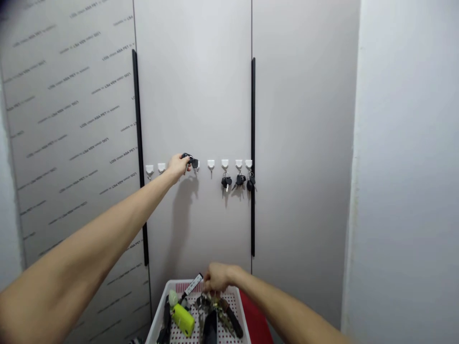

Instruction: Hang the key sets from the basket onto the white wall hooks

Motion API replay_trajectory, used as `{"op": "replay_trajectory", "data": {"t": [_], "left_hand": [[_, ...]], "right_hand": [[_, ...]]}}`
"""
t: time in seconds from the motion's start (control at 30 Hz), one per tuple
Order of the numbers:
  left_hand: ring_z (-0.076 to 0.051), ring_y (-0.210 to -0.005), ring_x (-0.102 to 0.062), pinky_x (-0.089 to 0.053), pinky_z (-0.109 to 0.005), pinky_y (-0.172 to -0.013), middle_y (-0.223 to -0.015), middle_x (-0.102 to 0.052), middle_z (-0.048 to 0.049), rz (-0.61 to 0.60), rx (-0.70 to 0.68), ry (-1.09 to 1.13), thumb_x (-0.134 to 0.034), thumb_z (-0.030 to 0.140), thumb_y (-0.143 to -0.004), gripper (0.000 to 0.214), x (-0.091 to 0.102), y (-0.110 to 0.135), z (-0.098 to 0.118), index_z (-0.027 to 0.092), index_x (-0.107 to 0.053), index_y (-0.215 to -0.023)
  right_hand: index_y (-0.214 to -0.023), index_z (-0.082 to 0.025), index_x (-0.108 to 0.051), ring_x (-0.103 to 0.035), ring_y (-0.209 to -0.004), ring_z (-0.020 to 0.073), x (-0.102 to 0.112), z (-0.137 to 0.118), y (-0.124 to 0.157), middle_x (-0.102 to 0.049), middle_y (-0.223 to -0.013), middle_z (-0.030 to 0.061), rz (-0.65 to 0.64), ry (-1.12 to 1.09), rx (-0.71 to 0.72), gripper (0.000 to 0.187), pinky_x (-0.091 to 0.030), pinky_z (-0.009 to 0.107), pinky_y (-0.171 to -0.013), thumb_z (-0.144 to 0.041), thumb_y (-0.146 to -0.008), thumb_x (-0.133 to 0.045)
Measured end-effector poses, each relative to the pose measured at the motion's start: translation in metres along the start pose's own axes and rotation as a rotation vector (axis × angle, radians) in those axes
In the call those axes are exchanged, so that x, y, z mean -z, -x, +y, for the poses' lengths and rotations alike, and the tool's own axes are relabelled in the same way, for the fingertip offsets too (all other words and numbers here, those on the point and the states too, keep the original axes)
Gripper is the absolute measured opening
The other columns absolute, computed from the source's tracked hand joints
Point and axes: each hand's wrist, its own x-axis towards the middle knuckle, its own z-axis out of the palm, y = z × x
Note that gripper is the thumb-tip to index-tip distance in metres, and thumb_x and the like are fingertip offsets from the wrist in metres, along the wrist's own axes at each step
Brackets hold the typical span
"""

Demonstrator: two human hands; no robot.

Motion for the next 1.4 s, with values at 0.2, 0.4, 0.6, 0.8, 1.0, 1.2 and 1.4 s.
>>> {"op": "replay_trajectory", "data": {"t": [0.2, 0.4, 0.6, 0.8, 1.0, 1.2, 1.4], "left_hand": [[-0.006, -0.044, -0.048, -0.036, -0.017, -0.046, -0.064, -0.054, -0.0007, 0.167, -0.101, -0.054, -0.036, 0.024, -0.066, 0.018, -0.004, -0.005, 0.003, 0.014, -0.049, -0.074], [-0.005, -0.045, -0.047, -0.033, -0.014, -0.04, -0.062, -0.052, 0.0, 0.085, -0.13, 0.12, -0.034, 0.023, -0.066, 0.017, -0.008, 0.013, 0.006, 0.014, -0.047, -0.074], [-0.004, -0.04, -0.039, -0.027, -0.013, -0.035, -0.049, -0.044, 0.003, -0.625, -0.039, -0.01, -0.037, 0.019, -0.063, 0.011, -0.002, 0.098, -0.031, 0.012, -0.046, -0.063], [-0.007, -0.049, -0.041, -0.032, -0.016, -0.045, -0.056, -0.048, 0.002, -1.127, 0.05, -0.266, -0.037, 0.019, -0.06, 0.018, -0.005, 0.193, -0.117, 0.012, -0.052, -0.069], [-0.01, -0.06, -0.044, -0.033, -0.018, -0.052, -0.065, -0.053, 0.0014, -1.134, 0.061, -0.42, -0.039, 0.013, -0.054, 0.025, -0.002, 0.235, -0.168, 0.015, -0.055, -0.073], [-0.011, -0.061, -0.044, -0.034, -0.02, -0.056, -0.066, -0.053, -0.0014, -0.909, 0.145, -0.299, -0.038, 0.017, -0.056, 0.023, 0.013, 0.206, -0.171, 0.011, -0.053, -0.072], [-0.009, -0.055, -0.044, -0.036, -0.021, -0.056, -0.063, -0.051, -0.0015, -0.816, 0.297, -0.113, -0.038, 0.016, -0.058, 0.024, -0.01, 0.193, -0.155, 0.008, -0.049, -0.078]], "right_hand": [[-0.079, -0.014, -0.053, -0.049, -0.076, 0.0127, 0.091, -0.008, 0.017, -0.055, -0.078, 0.0046, 1.073, -0.145, 0.042, 0.022, -0.036, 0.023, -0.068, -0.026, -0.066, -0.04], [-0.091, -0.015, -0.042, -0.05, -0.078, 0.0192, 0.172, -0.019, 0.021, -0.053, -0.083, 0.0099, 1.512, -0.451, -0.235, 0.04, -0.037, 0.031, -0.068, -0.038, -0.059, -0.047], [-0.088, -0.017, -0.045, -0.051, -0.048, 0.0093, 0.183, -0.023, 0.012, -0.054, -0.069, 0.0027, 1.512, -0.67, 0.01, 0.028, -0.041, 0.022, -0.048, -0.025, -0.061, -0.045], [-0.082, -0.014, -0.048, -0.043, -0.036, 0.0032, 0.219, -0.055, 0.041, -0.051, -0.058, -0.0008, 1.427, -0.769, 0.188, 0.017, -0.037, 0.016, -0.036, -0.018, -0.066, -0.041], [-0.075, -0.012, -0.051, -0.038, -0.031, 0.0033, 0.135, -0.057, 0.037, -0.05, -0.049, -0.0022, 0.705, -0.418, 0.206, 0.013, -0.033, 0.016, -0.031, -0.016, -0.063, -0.046], [-0.088, -0.015, -0.05, -0.05, -0.059, 0.0106, 0.08, -0.018, 0.033, -0.055, -0.071, 0.0035, 0.785, -0.166, 0.079, 0.029, -0.04, 0.024, -0.057, -0.023, -0.06, -0.048], [-0.098, -0.018, -0.043, -0.041, -0.09, 0.021, 0.168, 0.001, 0.053, -0.042, -0.098, 0.0096, 1.59, -0.146, -0.308, 0.048, -0.033, 0.033, -0.073, -0.042, -0.057, -0.046]]}}
